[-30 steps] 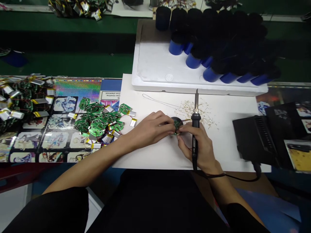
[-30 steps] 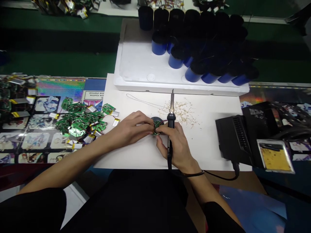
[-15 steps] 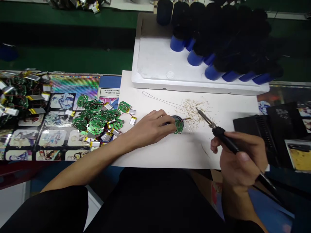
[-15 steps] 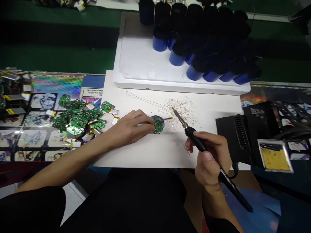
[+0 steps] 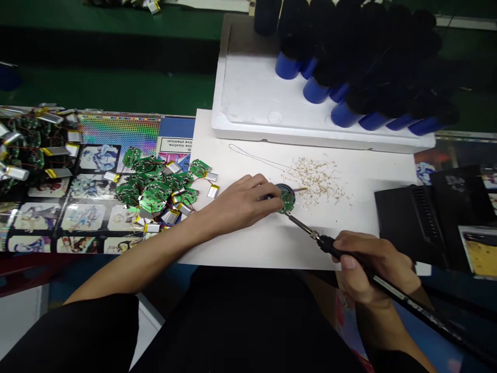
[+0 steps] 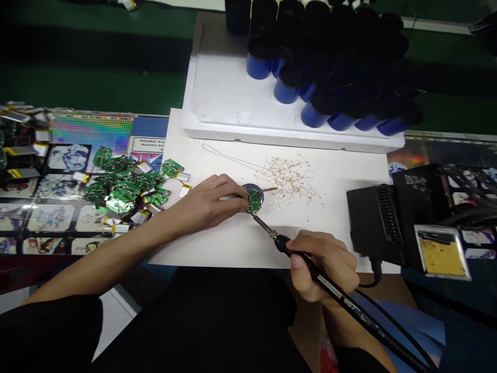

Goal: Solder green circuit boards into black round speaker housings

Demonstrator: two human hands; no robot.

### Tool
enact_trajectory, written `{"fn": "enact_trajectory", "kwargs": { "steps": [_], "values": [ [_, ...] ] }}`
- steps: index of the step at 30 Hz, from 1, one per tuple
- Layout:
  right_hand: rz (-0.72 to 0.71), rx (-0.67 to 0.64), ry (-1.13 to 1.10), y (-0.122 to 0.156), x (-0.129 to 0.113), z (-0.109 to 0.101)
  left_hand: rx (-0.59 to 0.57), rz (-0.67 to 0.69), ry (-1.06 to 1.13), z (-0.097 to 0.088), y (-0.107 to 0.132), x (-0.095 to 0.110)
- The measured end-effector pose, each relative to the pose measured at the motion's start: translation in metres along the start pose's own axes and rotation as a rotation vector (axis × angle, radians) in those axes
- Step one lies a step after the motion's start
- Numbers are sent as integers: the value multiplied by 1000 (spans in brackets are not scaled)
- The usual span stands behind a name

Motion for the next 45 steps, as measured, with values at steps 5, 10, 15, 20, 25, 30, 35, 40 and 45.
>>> {"fn": "enact_trajectory", "kwargs": {
  "steps": [5, 10, 15, 20, 25, 30, 35, 40, 45],
  "values": [
    [-80, -4, 34, -1, -2, 5, -27, -17, 11, 2, 1, -1],
    [-119, -30, -12, -4, -2, 10, -39, -28, 17, 3, 1, -2],
    [-168, -11, -7, -6, -6, 9, -19, -18, 10, 1, 0, -1],
    [-115, -45, 15, -5, -3, 9, -33, -19, 10, 3, 0, -1],
    [-38, -21, 19, -3, 2, 7, -22, -14, 12, 2, 0, -1],
    [-29, 43, -18, 4, 12, -6, -32, -30, 26, 3, 1, -2],
    [94, 236, -77, 14, 38, -28, -9, -25, 32, 1, 1, -2],
    [275, 406, -85, 12, 70, -32, -25, -24, 29, 1, 1, -1],
    [393, 311, -179, 5, 98, -15, 1, -14, 46, -4, -1, 1]
  ]
}}
Point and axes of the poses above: each hand's wrist, its own y-axis away from the middle knuckle, its own z-axis out of the palm, x = y × z, the point moved 9 cm from there along -y, towards the middle knuckle, and after that the axes turned 6 degrees about x, right-handed, at the moved point
